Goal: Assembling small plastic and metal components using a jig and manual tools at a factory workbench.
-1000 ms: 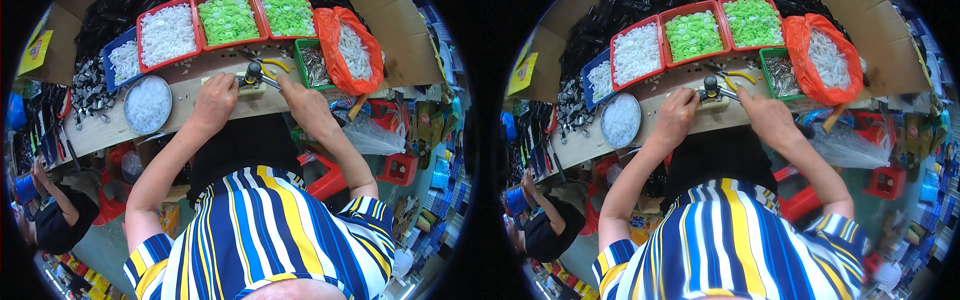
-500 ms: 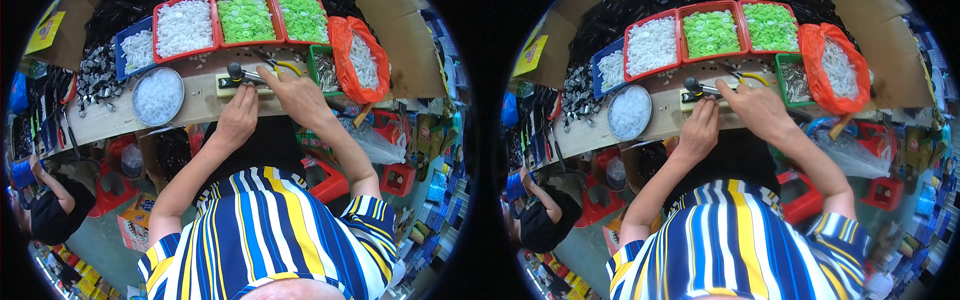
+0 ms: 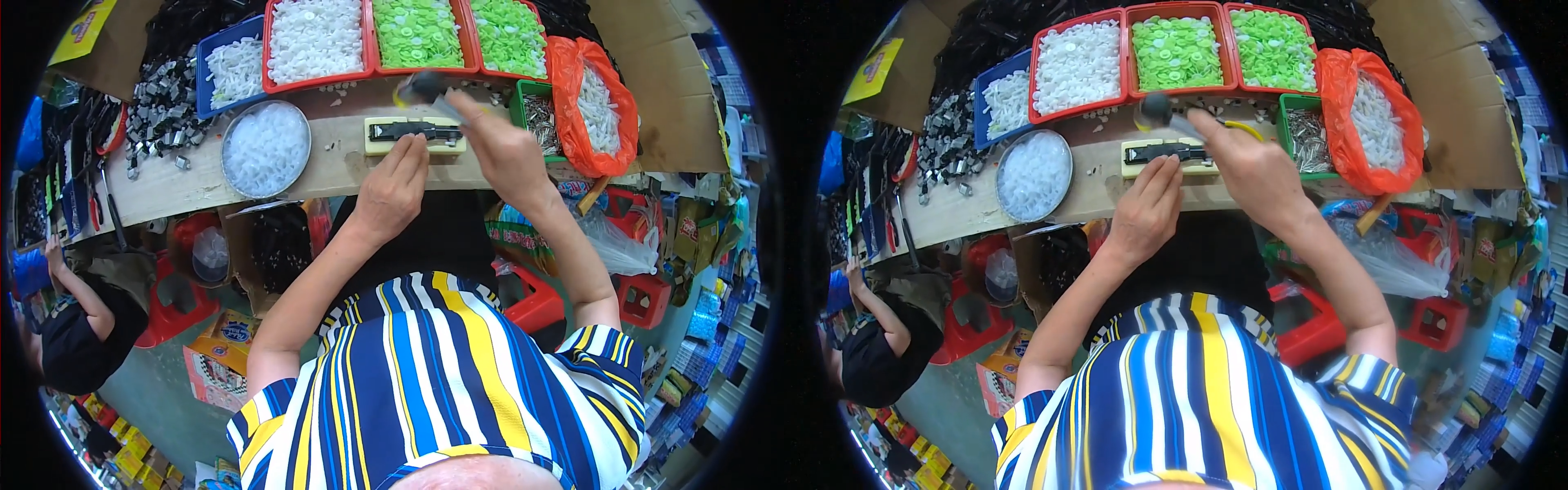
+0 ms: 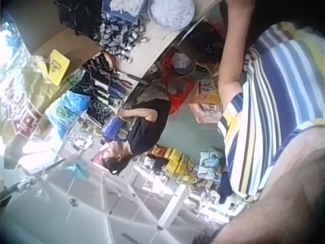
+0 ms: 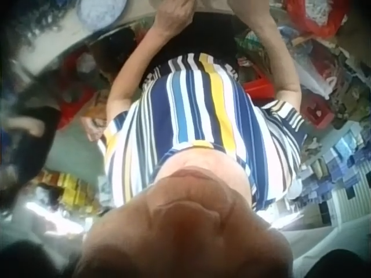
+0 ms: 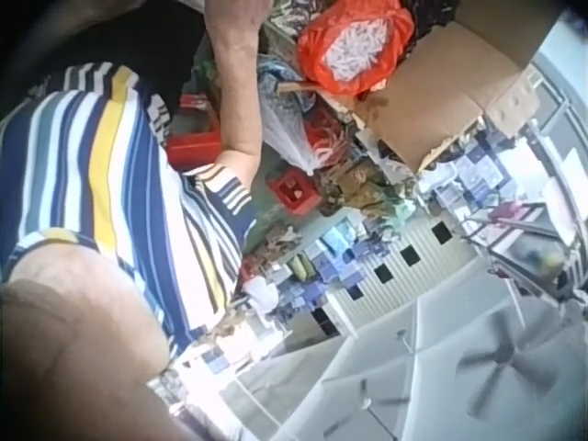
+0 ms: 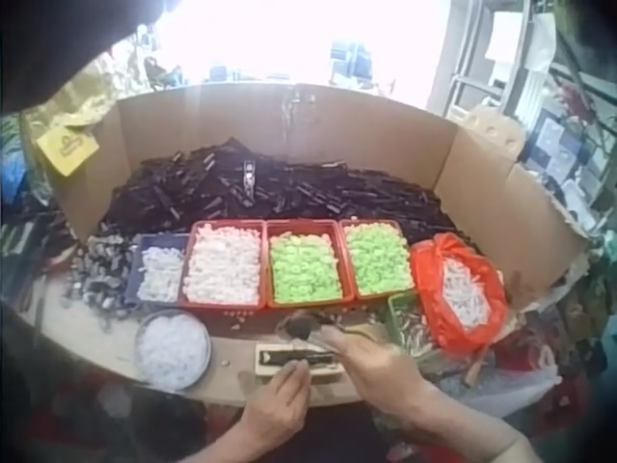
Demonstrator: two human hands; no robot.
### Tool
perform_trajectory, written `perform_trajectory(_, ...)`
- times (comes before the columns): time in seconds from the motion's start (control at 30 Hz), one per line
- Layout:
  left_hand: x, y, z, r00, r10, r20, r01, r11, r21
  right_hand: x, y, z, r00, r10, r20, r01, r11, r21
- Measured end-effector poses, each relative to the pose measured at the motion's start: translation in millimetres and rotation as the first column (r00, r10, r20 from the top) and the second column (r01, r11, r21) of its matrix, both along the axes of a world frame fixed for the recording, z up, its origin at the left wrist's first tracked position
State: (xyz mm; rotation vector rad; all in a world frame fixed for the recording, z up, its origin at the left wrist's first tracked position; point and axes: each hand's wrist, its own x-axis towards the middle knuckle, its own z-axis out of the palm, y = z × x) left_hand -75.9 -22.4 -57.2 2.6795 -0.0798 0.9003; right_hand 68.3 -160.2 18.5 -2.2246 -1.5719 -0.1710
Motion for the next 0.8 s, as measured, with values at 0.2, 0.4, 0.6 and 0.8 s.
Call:
perform_trajectory(0.2,-7.6,15.6,-2.0,0.997,0.074,0.035,-0.072,0.996,-0.061,-7.4,-14.8,15.0,0.999,-0.052,-0.010,0.053,0.985,0.161)
perform_trajectory(0.4,-6.5,16.7,-0.4,0.997,0.066,0.028,-0.065,0.997,-0.038,-12.2,-36.2,-5.6,0.991,-0.052,0.120,0.075,0.977,-0.199)
perform_trajectory(0.6,8.8,11.5,6.5,0.998,0.055,0.032,-0.054,0.998,-0.040,-14.0,-43.1,-12.2,0.996,-0.079,0.050,0.081,0.996,-0.034)
perform_trajectory(0.8,19.8,8.8,3.1,0.998,0.053,0.039,-0.052,0.998,-0.017,-6.1,-44.7,10.1,0.989,-0.145,-0.004,0.138,0.935,0.327)
